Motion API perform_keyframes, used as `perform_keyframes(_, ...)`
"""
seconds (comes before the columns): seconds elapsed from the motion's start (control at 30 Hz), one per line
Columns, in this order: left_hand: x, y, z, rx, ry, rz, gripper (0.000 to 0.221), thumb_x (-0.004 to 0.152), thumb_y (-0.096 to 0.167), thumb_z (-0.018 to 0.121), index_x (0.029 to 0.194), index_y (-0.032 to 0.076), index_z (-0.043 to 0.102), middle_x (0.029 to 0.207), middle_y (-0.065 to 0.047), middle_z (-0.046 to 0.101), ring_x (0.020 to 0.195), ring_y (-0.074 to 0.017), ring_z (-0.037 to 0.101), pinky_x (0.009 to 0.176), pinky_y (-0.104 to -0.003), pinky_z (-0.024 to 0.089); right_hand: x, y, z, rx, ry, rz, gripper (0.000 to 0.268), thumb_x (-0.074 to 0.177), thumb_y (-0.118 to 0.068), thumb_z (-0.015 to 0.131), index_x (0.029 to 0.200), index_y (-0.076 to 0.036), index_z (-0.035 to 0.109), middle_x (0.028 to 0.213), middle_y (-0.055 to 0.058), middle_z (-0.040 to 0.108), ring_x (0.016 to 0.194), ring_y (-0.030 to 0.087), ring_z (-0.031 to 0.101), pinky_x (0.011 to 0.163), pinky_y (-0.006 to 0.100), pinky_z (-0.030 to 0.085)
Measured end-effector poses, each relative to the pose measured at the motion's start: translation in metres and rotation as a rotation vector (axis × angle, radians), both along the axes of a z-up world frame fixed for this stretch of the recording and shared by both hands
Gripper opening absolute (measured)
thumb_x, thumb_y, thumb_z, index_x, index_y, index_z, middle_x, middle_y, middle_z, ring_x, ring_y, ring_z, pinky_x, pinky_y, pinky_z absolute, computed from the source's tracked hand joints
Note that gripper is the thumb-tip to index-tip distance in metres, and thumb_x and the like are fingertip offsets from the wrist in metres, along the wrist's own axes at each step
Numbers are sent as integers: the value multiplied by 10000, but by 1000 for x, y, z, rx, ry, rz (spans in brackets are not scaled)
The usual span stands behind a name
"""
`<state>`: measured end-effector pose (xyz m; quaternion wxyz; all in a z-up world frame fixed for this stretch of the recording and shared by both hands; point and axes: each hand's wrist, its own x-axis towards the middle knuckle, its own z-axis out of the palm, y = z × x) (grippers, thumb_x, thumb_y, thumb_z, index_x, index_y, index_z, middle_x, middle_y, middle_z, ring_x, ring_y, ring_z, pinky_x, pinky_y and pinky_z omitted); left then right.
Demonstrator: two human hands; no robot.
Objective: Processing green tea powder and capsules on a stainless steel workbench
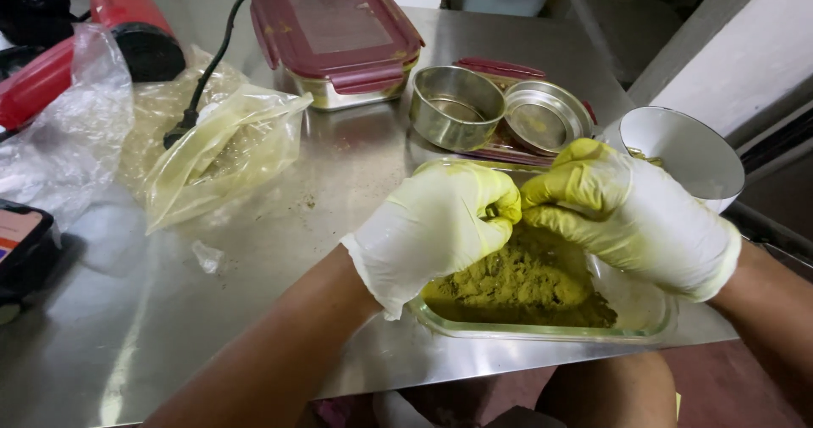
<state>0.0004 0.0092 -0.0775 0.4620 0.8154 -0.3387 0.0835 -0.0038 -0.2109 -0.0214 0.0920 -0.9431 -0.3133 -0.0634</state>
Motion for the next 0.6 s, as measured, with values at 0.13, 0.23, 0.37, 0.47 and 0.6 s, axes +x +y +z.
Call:
perform_keyframes(0.13,13,-2,-14,25,-90,4,165,765,192,647,906,172,730,832,22,773,773,-177,702,737,-325,540,5,-2,0,37,35,141,226,917,-364,655,1016,-274,838,842,-85,766,798,176,631,761,349,524)
perform_keyframes(0.23,11,-1,-10,84,-54,17,195,773,218,641,943,185,732,860,19,773,796,-189,696,732,-345,532,9,-3,-2,49,53,223,170,902,-261,675,954,-222,832,820,-82,773,759,174,638,733,337,531)
perform_keyframes(0.37,10,-1,-11,100,-55,28,212,794,222,621,952,166,752,927,-2,784,887,-211,701,812,-345,538,16,-35,-25,-112,124,52,309,822,-246,748,1123,-274,813,1015,-67,788,1190,218,539,1008,404,477)
perform_keyframes(0.47,16,-5,-22,95,-115,22,182,812,226,620,939,155,731,913,-13,769,859,-235,688,810,-368,524,12,-20,-12,-199,88,324,191,848,-223,715,1010,-257,812,919,-91,813,930,238,650,883,420,514)
perform_keyframes(0.6,15,-5,-26,76,-180,23,96,837,231,636,884,165,687,873,-11,731,818,-238,650,794,-362,491,4,-17,-25,-104,86,378,129,822,-182,764,940,-200,813,1298,144,686,959,265,734,769,390,609)
